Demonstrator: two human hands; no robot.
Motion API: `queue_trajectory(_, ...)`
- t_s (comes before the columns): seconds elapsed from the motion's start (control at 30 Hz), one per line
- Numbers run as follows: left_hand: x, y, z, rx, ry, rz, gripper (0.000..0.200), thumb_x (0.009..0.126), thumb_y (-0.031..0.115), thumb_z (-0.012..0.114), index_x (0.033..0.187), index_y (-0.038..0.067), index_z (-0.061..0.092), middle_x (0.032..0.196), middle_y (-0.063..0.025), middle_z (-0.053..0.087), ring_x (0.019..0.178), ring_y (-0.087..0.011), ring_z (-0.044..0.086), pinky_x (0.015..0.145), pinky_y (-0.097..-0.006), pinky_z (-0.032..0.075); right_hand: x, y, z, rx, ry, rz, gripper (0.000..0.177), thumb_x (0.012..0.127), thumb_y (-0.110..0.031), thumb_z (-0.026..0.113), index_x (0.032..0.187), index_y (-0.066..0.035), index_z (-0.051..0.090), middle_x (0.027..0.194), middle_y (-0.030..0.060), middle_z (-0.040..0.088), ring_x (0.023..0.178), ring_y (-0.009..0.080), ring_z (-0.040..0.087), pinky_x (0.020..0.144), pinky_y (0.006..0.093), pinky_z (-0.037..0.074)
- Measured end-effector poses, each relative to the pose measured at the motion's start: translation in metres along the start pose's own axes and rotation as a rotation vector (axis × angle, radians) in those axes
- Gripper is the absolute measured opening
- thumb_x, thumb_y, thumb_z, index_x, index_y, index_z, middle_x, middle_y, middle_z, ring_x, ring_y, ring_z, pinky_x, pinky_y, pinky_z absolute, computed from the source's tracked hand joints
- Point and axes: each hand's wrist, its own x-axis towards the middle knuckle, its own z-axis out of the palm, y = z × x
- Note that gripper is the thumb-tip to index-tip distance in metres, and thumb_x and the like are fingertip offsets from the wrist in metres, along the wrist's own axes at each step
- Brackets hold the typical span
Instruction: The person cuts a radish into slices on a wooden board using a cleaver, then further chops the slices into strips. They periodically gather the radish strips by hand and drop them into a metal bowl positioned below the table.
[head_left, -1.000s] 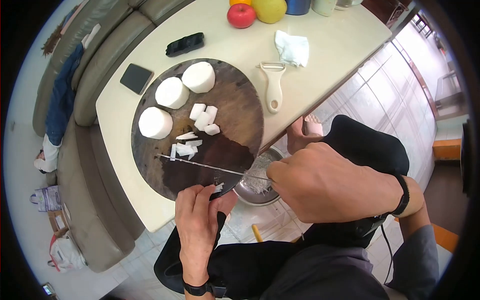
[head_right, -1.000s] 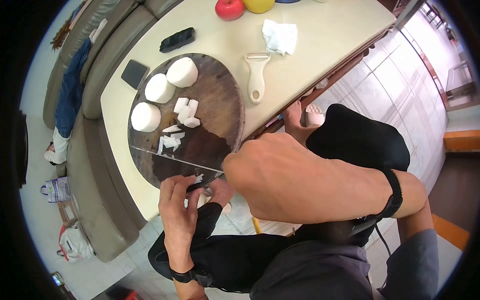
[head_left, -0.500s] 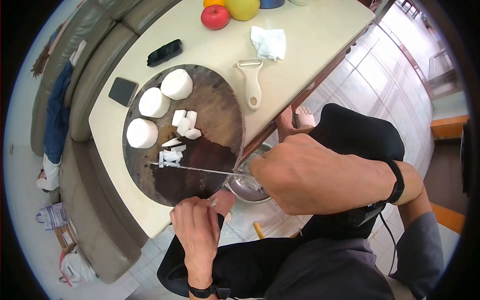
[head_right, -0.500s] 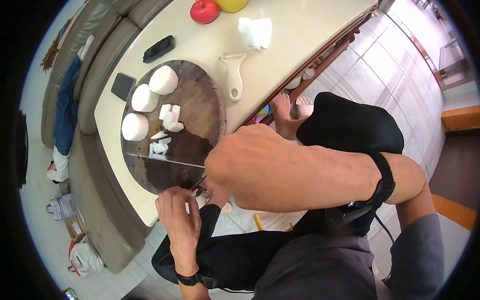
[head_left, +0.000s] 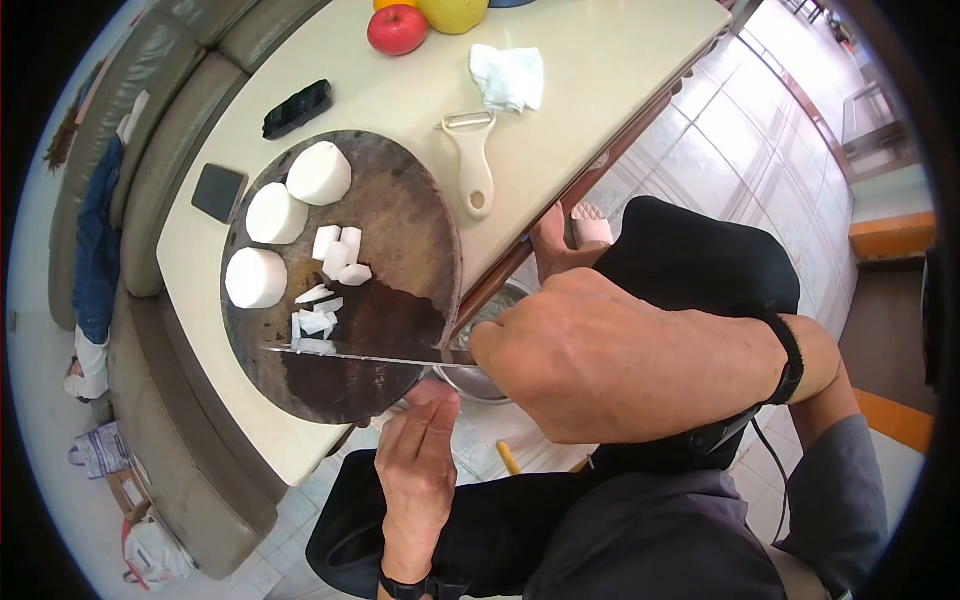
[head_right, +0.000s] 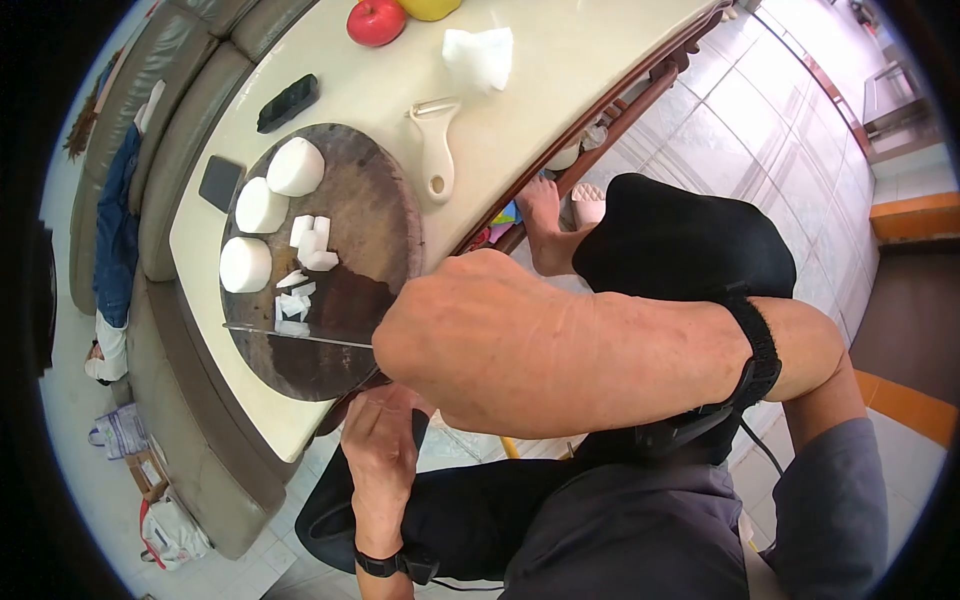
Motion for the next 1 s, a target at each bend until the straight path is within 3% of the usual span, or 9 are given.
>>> queue_trajectory(0.47, 0.007, 0.000, 0.004, -0.004, -0.019, -0.006, 0.019, 0.074, -0.008, 0.070, 0.092, -0.004, 0.067, 0.090, -0.0135, 0.066, 0.077, -0.0323, 0.061, 0.069, -0.0388, 0.050, -0.006, 0.002, -0.004, 0.003, -0.011, -0.006, 0.018, 0.065, -0.003, 0.065, 0.077, 0.005, 0.054, 0.063, 0.0179, 0.059, 0.063, 0.0358, 0.064, 0.055, 0.0423, 0.050)
queue_trajectory(0.6, 0.013, 0.003, -0.004, -0.068, 0.094, -0.050, 0.019, 0.075, -0.011, 0.067, 0.093, -0.003, 0.066, 0.092, -0.0147, 0.067, 0.084, -0.0322, 0.064, 0.075, -0.0390, 0.052, -0.007, 0.001, -0.011, -0.043, -0.061, -0.011, 0.017, 0.066, -0.004, 0.065, 0.077, 0.003, 0.054, 0.064, 0.0146, 0.057, 0.061, 0.0341, 0.062, 0.052, 0.0412, 0.048)
queue_trajectory(0.67, 0.021, -0.004, -0.013, -0.076, 0.186, -0.069, 0.018, 0.076, -0.012, 0.066, 0.092, -0.004, 0.065, 0.093, -0.0159, 0.067, 0.086, -0.0325, 0.065, 0.077, -0.0386, 0.052, -0.005, -0.003, -0.014, -0.027, -0.028, 0.019, 0.013, 0.067, -0.003, 0.064, 0.075, 0.004, 0.056, 0.064, 0.0176, 0.059, 0.062, 0.0360, 0.063, 0.055, 0.0432, 0.049)
queue_trajectory(0.73, 0.032, -0.015, -0.022, 0.074, 0.336, -0.177, 0.021, 0.079, -0.011, 0.065, 0.098, -0.003, 0.067, 0.101, -0.0166, 0.068, 0.092, -0.0321, 0.066, 0.082, -0.0381, 0.052, -0.005, -0.004, -0.016, -0.002, -0.007, 0.052, 0.010, 0.069, -0.003, 0.064, 0.072, 0.005, 0.058, 0.065, 0.0207, 0.061, 0.064, 0.0379, 0.064, 0.058, 0.0452, 0.049)
queue_trajectory(0.87, 0.052, -0.039, -0.035, 0.180, 0.398, -0.300, 0.024, 0.083, -0.006, 0.065, 0.106, -0.004, 0.066, 0.113, -0.0187, 0.062, 0.100, -0.0362, 0.060, 0.086, -0.0415, 0.049, -0.007, -0.001, -0.021, -0.068, -0.022, 0.079, 0.015, 0.069, -0.002, 0.062, 0.079, 0.005, 0.054, 0.065, 0.0211, 0.061, 0.063, 0.0389, 0.064, 0.058, 0.0455, 0.049)
queue_trajectory(0.9, 0.054, -0.042, -0.035, 0.132, 0.368, -0.377, 0.018, 0.089, 0.001, 0.062, 0.107, -0.004, 0.065, 0.117, -0.0191, 0.061, 0.107, -0.0353, 0.060, 0.094, -0.0393, 0.047, -0.007, -0.001, -0.022, -0.079, -0.039, 0.110, 0.016, 0.069, -0.002, 0.062, 0.080, 0.004, 0.054, 0.065, 0.0207, 0.061, 0.063, 0.0389, 0.064, 0.058, 0.0452, 0.049)
queue_trajectory(1.0, 0.055, -0.053, -0.027, 0.220, 0.308, -0.321, 0.024, 0.085, -0.003, 0.064, 0.109, -0.004, 0.065, 0.114, -0.0185, 0.061, 0.103, -0.0360, 0.059, 0.088, -0.0418, 0.048, -0.009, -0.002, -0.022, -0.065, -0.039, 0.118, 0.016, 0.069, -0.002, 0.062, 0.080, 0.004, 0.054, 0.065, 0.0201, 0.061, 0.063, 0.0389, 0.064, 0.059, 0.0451, 0.050)
